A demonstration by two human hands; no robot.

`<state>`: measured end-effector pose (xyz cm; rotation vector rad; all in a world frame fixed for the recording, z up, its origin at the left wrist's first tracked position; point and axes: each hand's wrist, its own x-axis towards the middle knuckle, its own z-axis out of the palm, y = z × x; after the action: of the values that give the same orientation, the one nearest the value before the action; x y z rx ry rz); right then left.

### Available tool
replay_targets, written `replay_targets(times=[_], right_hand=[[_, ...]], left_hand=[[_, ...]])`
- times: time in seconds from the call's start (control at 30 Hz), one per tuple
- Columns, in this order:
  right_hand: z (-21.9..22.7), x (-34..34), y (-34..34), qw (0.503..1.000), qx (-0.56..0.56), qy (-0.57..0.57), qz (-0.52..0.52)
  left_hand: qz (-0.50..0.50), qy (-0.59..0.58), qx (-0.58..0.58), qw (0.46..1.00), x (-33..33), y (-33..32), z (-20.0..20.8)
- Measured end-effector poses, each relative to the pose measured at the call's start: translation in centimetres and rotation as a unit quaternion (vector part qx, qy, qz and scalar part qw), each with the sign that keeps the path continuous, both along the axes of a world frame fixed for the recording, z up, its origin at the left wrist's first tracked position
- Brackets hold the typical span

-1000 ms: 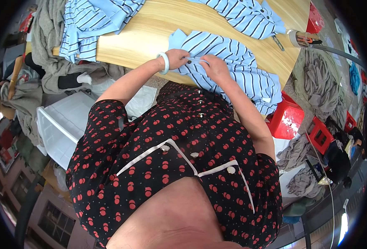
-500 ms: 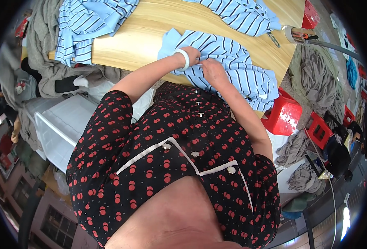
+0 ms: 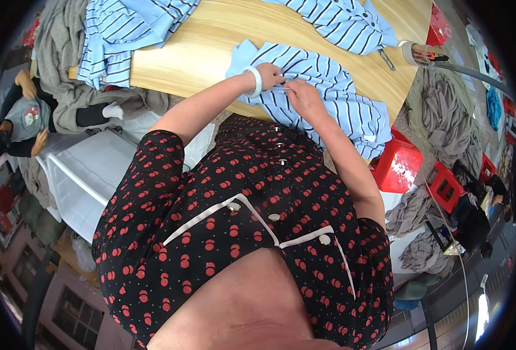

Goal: Folding striped shirts on a wooden table.

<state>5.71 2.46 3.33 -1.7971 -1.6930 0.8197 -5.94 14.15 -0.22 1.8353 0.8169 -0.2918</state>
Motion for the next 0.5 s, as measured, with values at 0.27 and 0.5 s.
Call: replay_targets(times=[0.27, 0.5], right_hand=[[-0.9, -0.5, -0.1, 0.999, 0.0, -0.052, -0.002], [-0.6, -0.4, -0.4, 1.0, -0.007, -0.01, -0.022]], left_hand=[[-0.049, 0.012, -0.011, 0.999, 0.1, 0.3, -0.2], [0.02, -0.014, 0.018, 1.0, -0.2, -0.1, -0.3]])
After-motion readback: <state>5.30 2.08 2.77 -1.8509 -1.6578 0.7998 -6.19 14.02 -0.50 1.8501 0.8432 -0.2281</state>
